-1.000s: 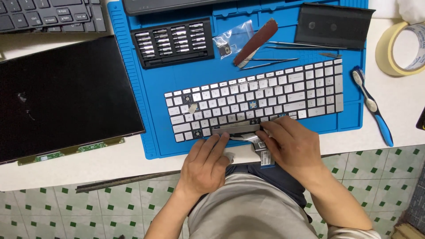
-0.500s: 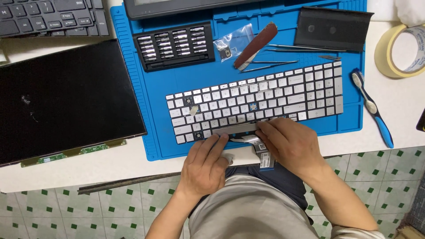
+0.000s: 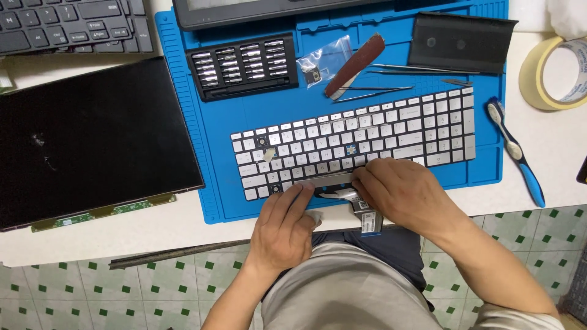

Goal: Cleaning individual keyboard key retainers with a toothbrush and assembling them onto a laptop keyboard frame.

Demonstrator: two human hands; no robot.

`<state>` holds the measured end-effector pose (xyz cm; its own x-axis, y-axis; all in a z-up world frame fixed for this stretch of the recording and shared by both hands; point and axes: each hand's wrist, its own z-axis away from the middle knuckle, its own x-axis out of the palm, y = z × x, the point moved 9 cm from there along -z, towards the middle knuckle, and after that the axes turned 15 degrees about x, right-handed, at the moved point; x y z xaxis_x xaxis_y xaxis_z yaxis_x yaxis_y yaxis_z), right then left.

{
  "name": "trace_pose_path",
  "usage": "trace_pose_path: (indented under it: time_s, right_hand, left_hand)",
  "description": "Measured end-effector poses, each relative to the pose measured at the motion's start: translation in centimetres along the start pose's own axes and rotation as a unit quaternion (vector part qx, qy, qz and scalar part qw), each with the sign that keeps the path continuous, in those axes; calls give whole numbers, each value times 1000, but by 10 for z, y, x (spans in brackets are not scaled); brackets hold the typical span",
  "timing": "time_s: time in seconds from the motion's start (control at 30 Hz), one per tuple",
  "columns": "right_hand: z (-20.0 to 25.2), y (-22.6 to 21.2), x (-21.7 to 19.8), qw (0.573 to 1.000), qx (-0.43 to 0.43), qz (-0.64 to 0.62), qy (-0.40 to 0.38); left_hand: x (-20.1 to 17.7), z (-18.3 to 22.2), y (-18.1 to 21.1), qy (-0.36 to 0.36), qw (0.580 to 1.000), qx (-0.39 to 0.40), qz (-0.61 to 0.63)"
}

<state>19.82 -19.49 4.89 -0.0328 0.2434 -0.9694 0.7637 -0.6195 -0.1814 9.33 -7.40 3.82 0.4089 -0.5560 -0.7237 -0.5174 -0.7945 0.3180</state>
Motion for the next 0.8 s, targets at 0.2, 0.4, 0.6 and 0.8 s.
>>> trace_pose_path:
  time_s: [0.2, 0.4, 0.6, 0.8]
  right_hand:
    - [0, -1, 3, 999, -25, 31, -13]
    - [3, -4, -2, 999, -30, 13, -1]
    - [10, -1, -5, 1000, -6, -8, 18]
    - [16, 8, 7, 998, 5, -67, -14]
  left_hand:
    - [-1, 0, 0, 6, 1000, -1, -12]
    - [0, -1, 0, -6, 1000, -6, -21]
    - [-2, -1, -2, -13, 999, -1, -30]
    - [-6, -13, -1, -38, 998, 22, 39]
